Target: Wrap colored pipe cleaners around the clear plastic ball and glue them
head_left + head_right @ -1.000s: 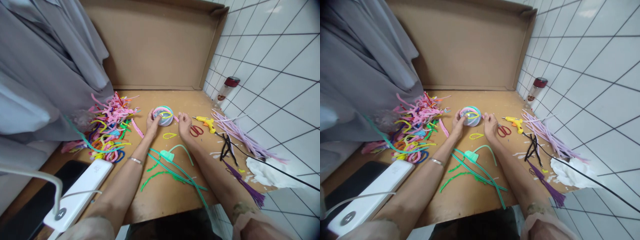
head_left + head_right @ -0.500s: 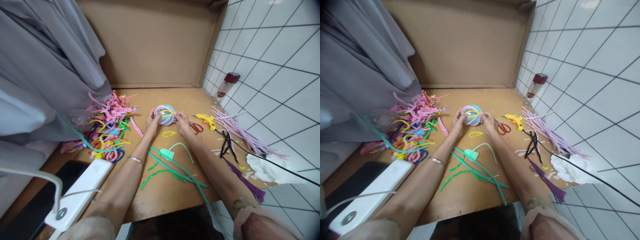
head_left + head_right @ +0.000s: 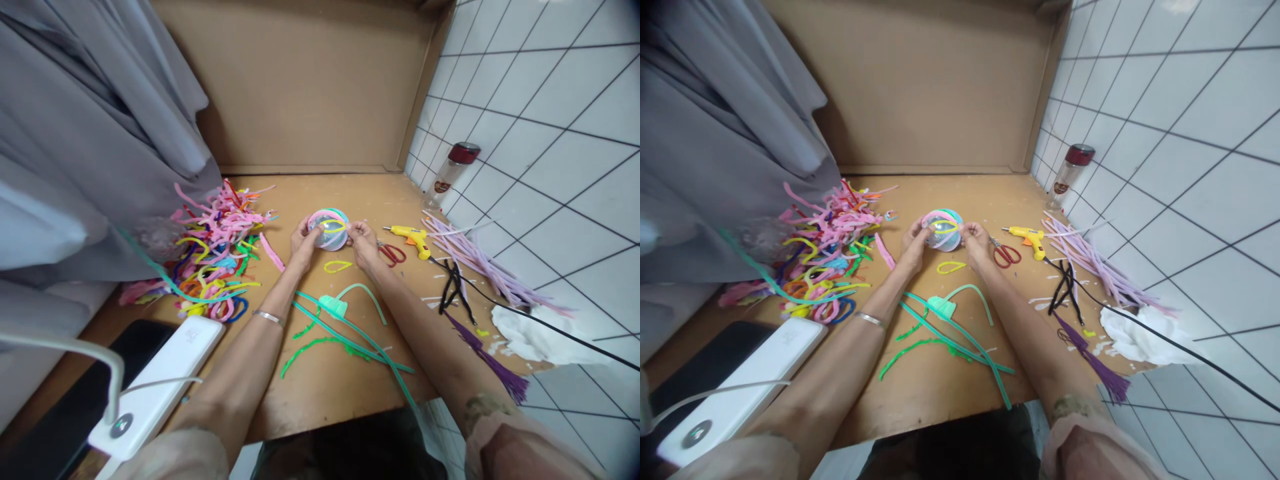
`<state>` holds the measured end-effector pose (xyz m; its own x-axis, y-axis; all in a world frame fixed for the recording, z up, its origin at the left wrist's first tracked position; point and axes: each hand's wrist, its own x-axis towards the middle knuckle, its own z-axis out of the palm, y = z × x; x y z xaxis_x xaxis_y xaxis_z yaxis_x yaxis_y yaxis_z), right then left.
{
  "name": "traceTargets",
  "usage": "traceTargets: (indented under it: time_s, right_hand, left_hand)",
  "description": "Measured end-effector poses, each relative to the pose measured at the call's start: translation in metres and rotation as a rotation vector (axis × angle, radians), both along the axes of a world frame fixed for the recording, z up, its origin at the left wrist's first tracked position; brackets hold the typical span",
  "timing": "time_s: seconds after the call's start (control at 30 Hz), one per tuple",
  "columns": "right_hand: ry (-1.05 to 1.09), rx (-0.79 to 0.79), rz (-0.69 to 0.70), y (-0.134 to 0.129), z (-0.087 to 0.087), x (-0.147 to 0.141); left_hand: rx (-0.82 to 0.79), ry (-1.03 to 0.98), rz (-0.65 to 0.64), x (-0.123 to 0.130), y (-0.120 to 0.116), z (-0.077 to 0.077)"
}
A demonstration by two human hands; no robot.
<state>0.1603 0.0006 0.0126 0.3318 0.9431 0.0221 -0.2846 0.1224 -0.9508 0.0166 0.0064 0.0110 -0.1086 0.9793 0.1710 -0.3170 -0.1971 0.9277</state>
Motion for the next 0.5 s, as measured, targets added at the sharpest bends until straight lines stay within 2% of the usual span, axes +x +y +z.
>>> traceTargets:
  time_s: [0.27, 0.5]
  right_hand:
    - [-0.082, 0.085, 0.100, -0.0043, 0.0082, 0.0049]
    - [-0.151, 0.112, 0.066, -0.0022, 0.0033, 0.0070]
  left_hand:
    - [-0.012, 0.050, -0.015, -0.0015, 0.0059, -0.0046]
    - [0.015, 0.199, 0.046, -0.0011, 0.0070, -0.0067]
